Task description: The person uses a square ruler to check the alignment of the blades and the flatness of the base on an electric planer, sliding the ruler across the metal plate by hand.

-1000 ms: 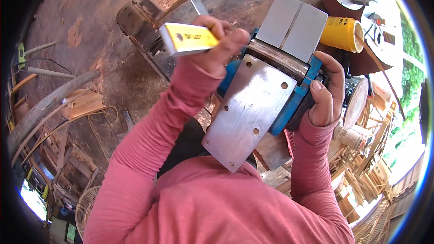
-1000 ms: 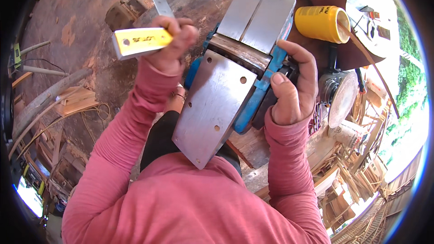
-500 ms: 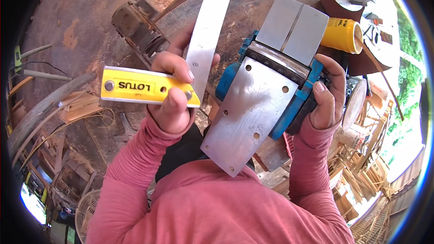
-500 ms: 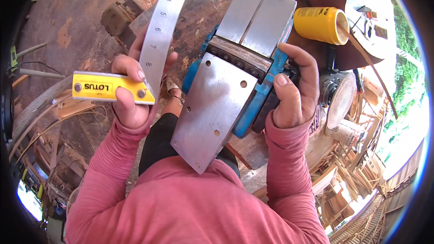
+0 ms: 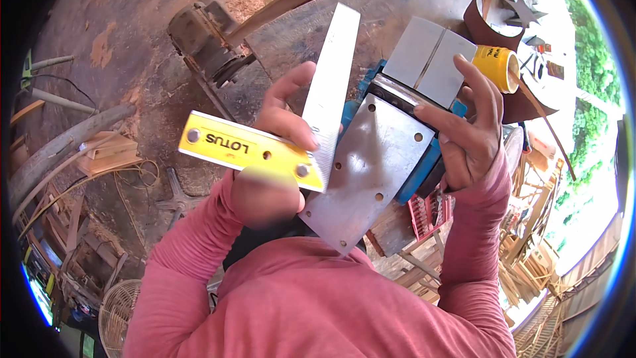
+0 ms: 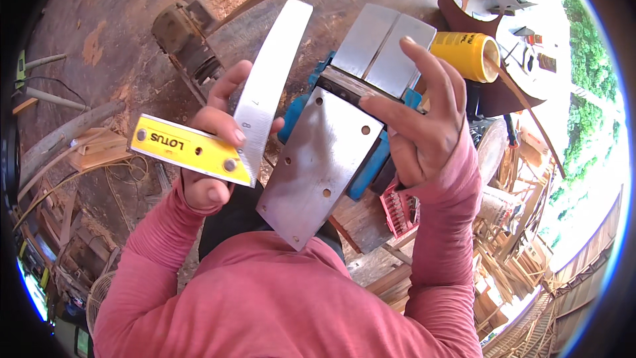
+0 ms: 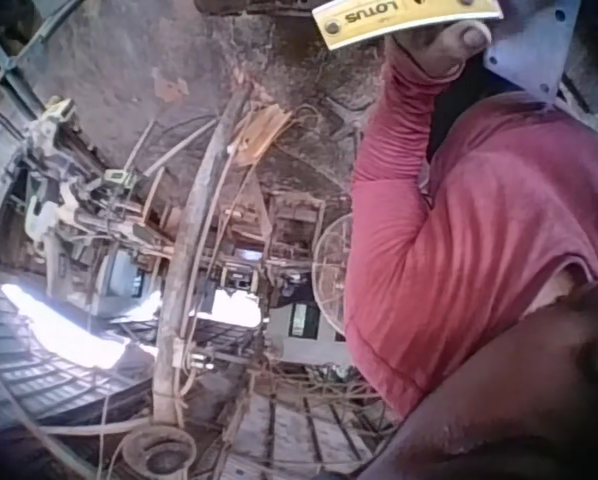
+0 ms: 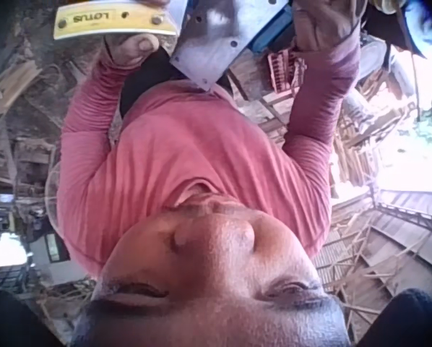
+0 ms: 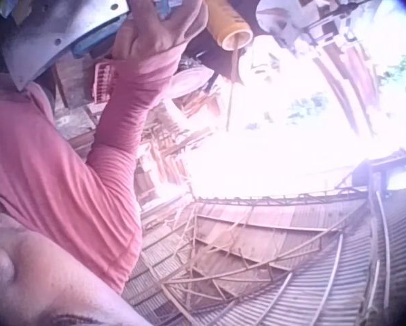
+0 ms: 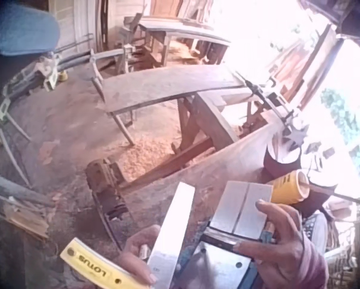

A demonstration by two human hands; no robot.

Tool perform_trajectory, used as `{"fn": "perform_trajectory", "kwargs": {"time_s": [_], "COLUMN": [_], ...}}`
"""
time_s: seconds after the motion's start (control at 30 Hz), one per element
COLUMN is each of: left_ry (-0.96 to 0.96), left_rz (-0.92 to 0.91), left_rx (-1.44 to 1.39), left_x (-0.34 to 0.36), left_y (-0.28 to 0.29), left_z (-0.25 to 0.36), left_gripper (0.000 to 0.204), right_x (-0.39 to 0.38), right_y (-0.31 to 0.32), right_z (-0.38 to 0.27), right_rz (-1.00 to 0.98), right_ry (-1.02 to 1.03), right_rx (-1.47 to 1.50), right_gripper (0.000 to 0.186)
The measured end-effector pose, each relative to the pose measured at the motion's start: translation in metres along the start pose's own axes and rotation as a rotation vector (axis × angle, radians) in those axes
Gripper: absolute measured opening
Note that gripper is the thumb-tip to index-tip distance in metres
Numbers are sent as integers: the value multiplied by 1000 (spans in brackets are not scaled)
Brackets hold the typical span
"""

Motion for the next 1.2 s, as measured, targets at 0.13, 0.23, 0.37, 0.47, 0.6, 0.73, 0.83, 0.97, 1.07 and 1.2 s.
{"fn": "perform_trajectory", "kwargs": {"time_s": [0.13, 0.23, 0.37, 0.47, 0.6, 0.73, 0.83, 0.97, 1.07, 1.2], "left_ry": [11, -18, -1, -12, -7, -9, 13, 95, 63, 33], "left_rz": [-108, -202, -310, -427, -532, -605, -612, -577, -542, -600], "left_rx": [177, 390, 474, 480, 274, 178, 176, 224, 270, 330], "left_x": [2, 4, 10, 9, 6, 10, 12, 7, 8, 5], "left_y": [-1, -3, -11, -25, -50, -70, -73, -74, -75, -80], "left_z": [8, 19, 21, 13, 4, -4, -5, -4, -2, -2], "left_gripper": [48, 38, 32, 29, 28, 26, 26, 25, 24, 23], "right_x": [9, 2, -32, -58, -59, -54, -55, -52, -52, -57], "right_y": [-1, -1, -16, -32, -37, -33, -36, -36, -34, -37], "right_z": [-8, -3, 20, 39, 28, 29, 32, 34, 34, 35], "right_rz": [-115, -7, 246, 315, 415, 434, 421, 433, 454, 523], "right_ry": [19, -11, -302, -570, -684, -566, -518, -498, -472, -492], "right_rx": [-101, -9, 332, 578, 748, 712, 729, 756, 730, 743], "right_gripper": [57, 68, 67, 64, 61, 66, 69, 66, 64, 51]}}
Point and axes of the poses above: each hand's wrist, its own x-axis towards the middle knuckle, its own y-axis out of the back of the hand, z = x × y, the point moved 8 cm from there along x, towards the middle knuckle, and after that the axes turned 3 degrees about z, right-handed, at the moved point
